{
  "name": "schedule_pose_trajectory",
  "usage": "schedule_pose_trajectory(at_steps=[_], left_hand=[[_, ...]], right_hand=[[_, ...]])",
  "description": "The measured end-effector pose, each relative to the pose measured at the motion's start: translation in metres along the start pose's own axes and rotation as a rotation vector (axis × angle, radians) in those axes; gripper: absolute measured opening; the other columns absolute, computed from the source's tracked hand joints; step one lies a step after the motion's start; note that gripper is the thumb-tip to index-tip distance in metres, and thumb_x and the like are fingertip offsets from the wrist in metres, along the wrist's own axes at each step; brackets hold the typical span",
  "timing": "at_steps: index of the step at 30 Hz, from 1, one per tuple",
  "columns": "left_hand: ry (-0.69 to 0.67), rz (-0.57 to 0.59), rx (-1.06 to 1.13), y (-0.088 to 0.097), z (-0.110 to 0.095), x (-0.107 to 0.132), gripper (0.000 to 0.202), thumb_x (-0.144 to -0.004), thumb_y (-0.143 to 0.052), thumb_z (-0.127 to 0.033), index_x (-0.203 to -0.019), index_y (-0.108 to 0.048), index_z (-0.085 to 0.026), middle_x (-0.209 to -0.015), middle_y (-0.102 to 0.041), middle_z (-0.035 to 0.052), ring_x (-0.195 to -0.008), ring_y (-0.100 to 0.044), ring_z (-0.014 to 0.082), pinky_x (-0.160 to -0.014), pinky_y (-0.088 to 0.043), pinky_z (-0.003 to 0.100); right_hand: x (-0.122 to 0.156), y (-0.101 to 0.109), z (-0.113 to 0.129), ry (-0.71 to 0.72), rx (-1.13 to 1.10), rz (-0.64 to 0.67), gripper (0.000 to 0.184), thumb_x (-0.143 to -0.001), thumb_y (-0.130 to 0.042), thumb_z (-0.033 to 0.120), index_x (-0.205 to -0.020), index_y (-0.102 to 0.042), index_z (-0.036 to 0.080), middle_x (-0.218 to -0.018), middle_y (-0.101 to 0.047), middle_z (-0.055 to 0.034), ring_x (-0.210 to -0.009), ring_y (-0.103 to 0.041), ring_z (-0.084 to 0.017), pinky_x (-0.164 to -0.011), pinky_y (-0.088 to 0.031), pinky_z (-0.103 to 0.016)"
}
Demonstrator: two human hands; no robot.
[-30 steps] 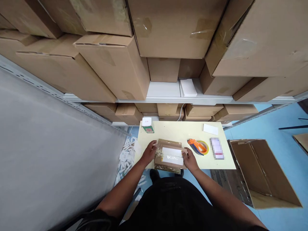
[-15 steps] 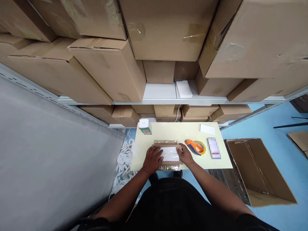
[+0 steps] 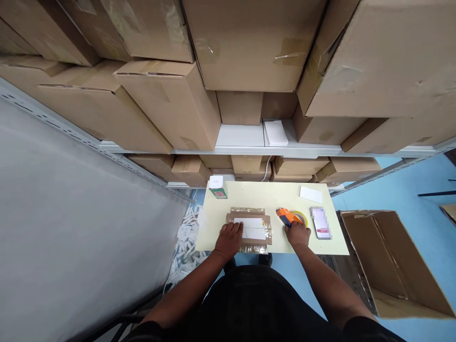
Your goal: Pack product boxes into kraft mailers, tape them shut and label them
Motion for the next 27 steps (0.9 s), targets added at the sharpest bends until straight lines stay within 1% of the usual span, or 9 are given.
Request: schedule_pose_trajectory(at_steps=[4,6,8,11,14,17,21,24,27], left_hand=[[-0.027,0.034,-0.068,-0.001,-0.003,-0.003,0.047,-0.096,-0.047,-0.013,-0.141,-0.06,-0.017,-0.115,-0.065,0.0158,-0.109,-0.059,0.0318,-0.099,-0.046,0.048],[-0.032,0.02,-0.059,0.002,-0.003,-0.004,0.041,-0.097,-0.047,-0.015,-0.135,-0.063,-0.019,-0.113,-0.064,0.0142,-0.107,-0.058,0.0308,-0.099,-0.046,0.047],[-0.03,0.006,-0.055,0.005,-0.002,-0.005,0.037,-0.098,-0.047,-0.017,-0.129,-0.066,-0.02,-0.112,-0.064,0.013,-0.106,-0.057,0.0301,-0.098,-0.047,0.046],[-0.016,0.002,-0.052,0.008,-0.005,-0.006,0.033,-0.096,-0.048,-0.015,-0.122,-0.069,-0.019,-0.109,-0.064,0.012,-0.103,-0.057,0.0293,-0.096,-0.048,0.045],[0.011,0.019,-0.002,0.008,-0.011,-0.008,0.029,-0.094,-0.049,-0.015,-0.112,-0.072,-0.019,-0.105,-0.064,0.0128,-0.102,-0.058,0.0299,-0.094,-0.049,0.045],[0.077,0.053,0.066,0.007,-0.014,-0.011,0.025,-0.093,-0.051,-0.018,-0.105,-0.074,-0.019,-0.105,-0.064,0.0135,-0.103,-0.06,0.0305,-0.091,-0.05,0.044],[0.177,0.04,0.278,0.011,-0.008,-0.015,0.021,-0.089,-0.058,-0.022,-0.102,-0.075,-0.02,-0.108,-0.066,0.0124,-0.102,-0.064,0.0298,-0.09,-0.05,0.042],[0.329,0.019,0.604,0.02,0.003,-0.02,0.023,-0.091,-0.059,-0.037,-0.093,-0.075,-0.02,-0.096,-0.07,0.0098,-0.093,-0.066,0.027,-0.087,-0.052,0.039],[0.513,0.057,1.061,0.03,0.011,-0.025,0.049,-0.094,-0.048,-0.059,-0.097,-0.074,-0.018,-0.084,-0.07,0.0079,-0.079,-0.066,0.0221,-0.076,-0.053,0.034]], right_hand=[[-0.003,0.003,0.007,-0.03,0.001,-0.027,0.037,-0.098,-0.048,0.04,-0.11,-0.069,0.013,-0.115,-0.071,-0.0216,-0.121,-0.058,-0.037,-0.097,-0.037,-0.052],[-0.002,0.007,0.003,-0.024,-0.025,-0.052,0.037,-0.097,-0.049,0.041,-0.11,-0.069,0.013,-0.114,-0.071,-0.0208,-0.12,-0.059,-0.037,-0.097,-0.039,-0.051],[0.001,0.015,-0.006,-0.032,-0.116,-0.055,0.038,-0.095,-0.051,0.045,-0.108,-0.068,0.013,-0.106,-0.073,-0.0189,-0.11,-0.064,-0.035,-0.092,-0.043,-0.047],[0.012,0.032,-0.02,-0.056,-0.463,-0.021,0.042,-0.09,-0.054,0.057,-0.095,-0.069,0.017,-0.087,-0.074,-0.0112,-0.085,-0.069,-0.03,-0.075,-0.05,-0.037],[0.032,0.056,-0.019,-0.001,-0.874,-0.017,0.052,-0.088,-0.055,0.069,-0.087,-0.068,0.019,-0.08,-0.074,-0.0071,-0.075,-0.068,-0.026,-0.065,-0.05,-0.033],[0.052,0.08,0.009,0.153,-1.012,0.076,0.057,-0.083,-0.06,0.074,-0.084,-0.069,0.018,-0.075,-0.072,-0.0054,-0.069,-0.065,-0.023,-0.061,-0.048,-0.03],[0.066,0.099,0.068,0.36,-0.885,0.244,0.054,-0.08,-0.064,0.073,-0.072,-0.065,0.019,-0.063,-0.065,-0.0013,-0.06,-0.06,-0.019,-0.055,-0.043,-0.027],[0.065,0.103,0.101,0.464,-0.721,0.259,0.052,-0.08,-0.064,0.071,-0.067,-0.065,0.02,-0.061,-0.064,0.0,-0.06,-0.06,-0.018,-0.054,-0.04,-0.025],[0.06,0.104,0.114,0.508,-0.575,0.214,0.052,-0.081,-0.064,0.07,-0.064,-0.064,0.021,-0.056,-0.061,0.0013,-0.056,-0.057,-0.016,-0.052,-0.035,-0.025]])
Point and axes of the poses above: each hand's wrist, its own x-axis away from the middle knuckle, its own y-axis out of the back of the hand, z = x × y, the point moved 1 cm from there along -x, towards the middle knuckle
